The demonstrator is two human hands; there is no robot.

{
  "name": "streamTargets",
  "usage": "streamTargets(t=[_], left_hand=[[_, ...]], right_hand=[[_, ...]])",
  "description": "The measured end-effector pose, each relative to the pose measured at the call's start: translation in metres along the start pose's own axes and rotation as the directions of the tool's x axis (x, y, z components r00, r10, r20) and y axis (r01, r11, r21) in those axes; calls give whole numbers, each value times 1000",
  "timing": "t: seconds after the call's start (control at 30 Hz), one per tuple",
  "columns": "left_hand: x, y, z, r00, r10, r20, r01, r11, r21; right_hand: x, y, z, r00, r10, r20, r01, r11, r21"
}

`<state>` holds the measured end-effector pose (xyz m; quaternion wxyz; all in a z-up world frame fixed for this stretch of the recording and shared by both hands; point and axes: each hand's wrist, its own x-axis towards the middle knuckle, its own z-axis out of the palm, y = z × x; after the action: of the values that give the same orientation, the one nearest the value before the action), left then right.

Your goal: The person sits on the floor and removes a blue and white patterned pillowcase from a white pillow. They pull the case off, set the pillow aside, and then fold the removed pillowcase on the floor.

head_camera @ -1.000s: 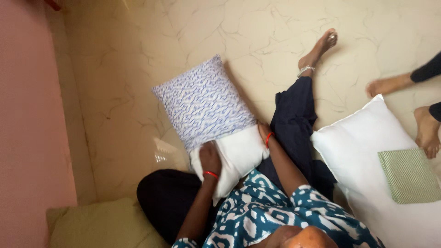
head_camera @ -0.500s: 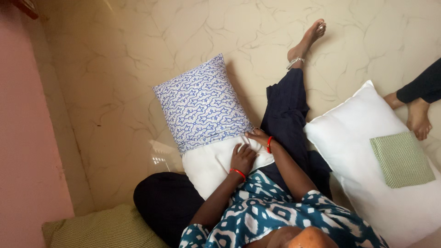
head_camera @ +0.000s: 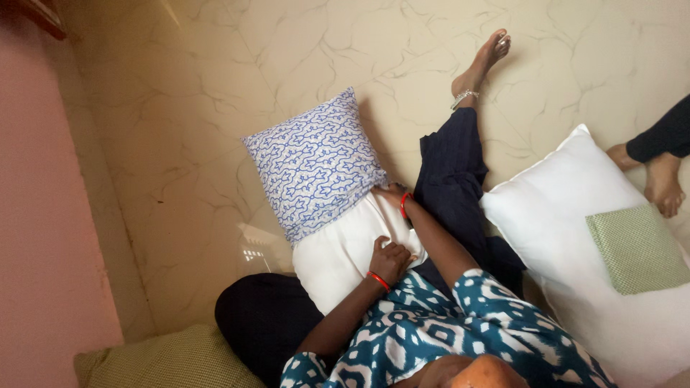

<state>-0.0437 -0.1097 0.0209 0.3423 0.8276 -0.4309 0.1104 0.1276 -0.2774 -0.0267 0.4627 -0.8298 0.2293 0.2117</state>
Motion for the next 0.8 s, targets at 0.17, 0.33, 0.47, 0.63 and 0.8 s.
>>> streamTargets(t=[0.17, 0.33, 0.47, 0.63, 0.8], left_hand=[[-9, 5, 0, 998, 31, 51, -29, 999, -38], [2, 2, -8, 996, -12, 88, 13, 1000, -13], [5, -17, -40, 991, -112, -78, 106, 992, -72], [-17, -62, -91, 776, -549, -309, 612, 775, 160], [-47, -98, -113, 298, -926, -233, 951, 309, -11]], right_hand=[[36, -39, -3, 998, -58, 34, 59, 998, -25], [39, -32, -5, 991, -73, 115, 37, 958, 283], [9, 3, 2, 996, -67, -66, 83, 955, 285], [-34, 22, 4, 921, -195, -337, 221, 974, 42], [-103, -15, 31, 525, -710, -470, 633, 694, -342]])
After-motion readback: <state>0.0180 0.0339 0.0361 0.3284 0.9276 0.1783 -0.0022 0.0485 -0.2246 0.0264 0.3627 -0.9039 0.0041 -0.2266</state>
